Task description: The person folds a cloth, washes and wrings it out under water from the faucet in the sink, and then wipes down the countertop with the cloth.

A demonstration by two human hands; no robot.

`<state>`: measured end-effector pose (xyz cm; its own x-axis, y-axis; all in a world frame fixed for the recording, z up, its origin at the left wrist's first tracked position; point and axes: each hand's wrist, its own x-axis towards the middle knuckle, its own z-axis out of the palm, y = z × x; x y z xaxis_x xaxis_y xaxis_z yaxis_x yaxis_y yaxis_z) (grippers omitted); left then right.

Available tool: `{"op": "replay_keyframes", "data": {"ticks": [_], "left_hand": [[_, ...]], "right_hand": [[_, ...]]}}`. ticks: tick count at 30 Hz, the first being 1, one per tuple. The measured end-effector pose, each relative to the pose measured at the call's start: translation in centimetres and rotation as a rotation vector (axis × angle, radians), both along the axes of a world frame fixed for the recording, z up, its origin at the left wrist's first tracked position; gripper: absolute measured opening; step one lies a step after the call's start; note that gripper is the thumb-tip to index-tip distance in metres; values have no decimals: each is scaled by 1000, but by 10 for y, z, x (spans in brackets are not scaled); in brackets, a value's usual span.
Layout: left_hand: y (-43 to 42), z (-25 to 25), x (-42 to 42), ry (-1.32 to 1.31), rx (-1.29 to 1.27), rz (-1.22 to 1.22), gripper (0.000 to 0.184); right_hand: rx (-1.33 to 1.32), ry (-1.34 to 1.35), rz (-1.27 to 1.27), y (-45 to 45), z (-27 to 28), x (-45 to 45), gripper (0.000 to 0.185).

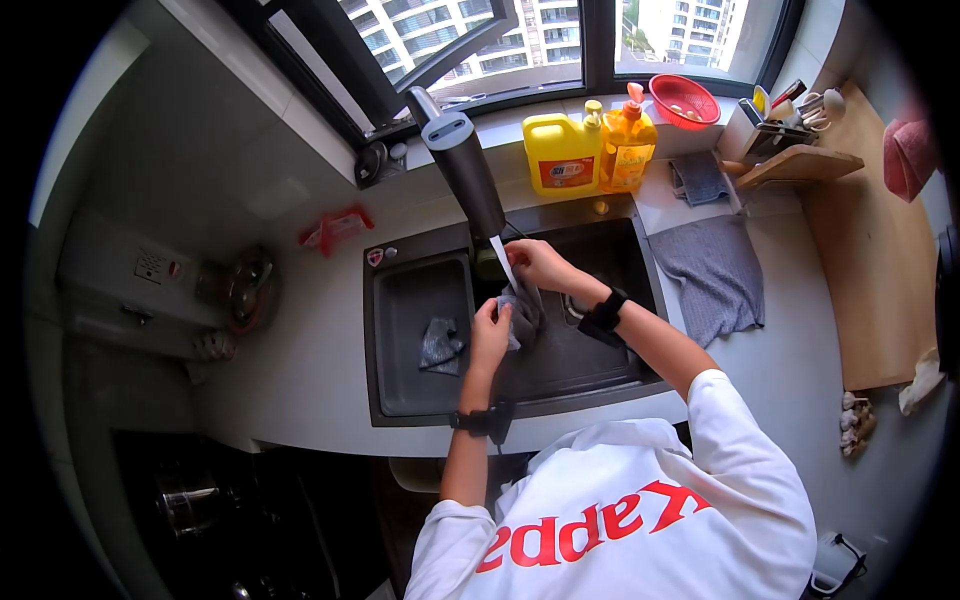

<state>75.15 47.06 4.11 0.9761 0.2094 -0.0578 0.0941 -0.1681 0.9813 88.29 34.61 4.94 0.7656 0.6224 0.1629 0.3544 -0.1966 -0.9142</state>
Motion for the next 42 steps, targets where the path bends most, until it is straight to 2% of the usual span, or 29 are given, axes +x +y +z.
{"op": "replay_keyframes", "data": {"ticks": [4, 5, 8, 10, 13, 17, 20, 23, 26, 29, 32, 36, 38, 39, 42], "left_hand": [[-3, 8, -2, 7, 1, 13, 13], [-1, 4, -2, 18, 6, 14, 13], [0, 5, 2, 0, -51, 39, 13], [-2, 11, 5, 2, -99, 50, 13], [-7, -2, 20, -13, -449, 137, 15], [-17, -1, 32, -18, -647, 143, 18], [-14, -12, 33, -19, -646, 59, 20], [-18, -1, 35, -23, -659, 94, 20], [-11, -1, 37, -25, -673, 132, 23], [-6, 2, 39, -24, -699, 120, 23], [-5, 5, 38, -29, -676, 131, 24], [3, 8, 29, -34, -618, 86, 25], [13, 1, 22, -33, -519, 129, 24], [18, -1, 17, -32, -470, 149, 23], [38, 8, -2, -41, -267, 143, 23]], "right_hand": [[0, 15, 132, 16, 13, 21, 30], [-47, 23, 128, 17, 21, 24, 24], [-165, -10, 206, 21, 35, 36, 45], [-181, 28, 213, 20, 36, 34, 46], [-136, 60, 244, 18, 21, 32, 51], [-103, 32, 273, 15, 20, 36, 53], [-84, 30, 294, 14, 13, 38, 54], [-100, 89, 304, 11, 23, 38, 54], [-92, -29, 287, 14, 14, 40, 41], [83, -183, 236, 22, -5, 45, 41], [48, -77, 213, 19, 12, 47, 42], [83, -120, 183, 20, 13, 51, 40], [22, -97, 180, 13, 25, 47, 39], [98, -182, 153, 13, 9, 53, 38], [-59, -193, 113, -29, 29, 53, 38]]}}
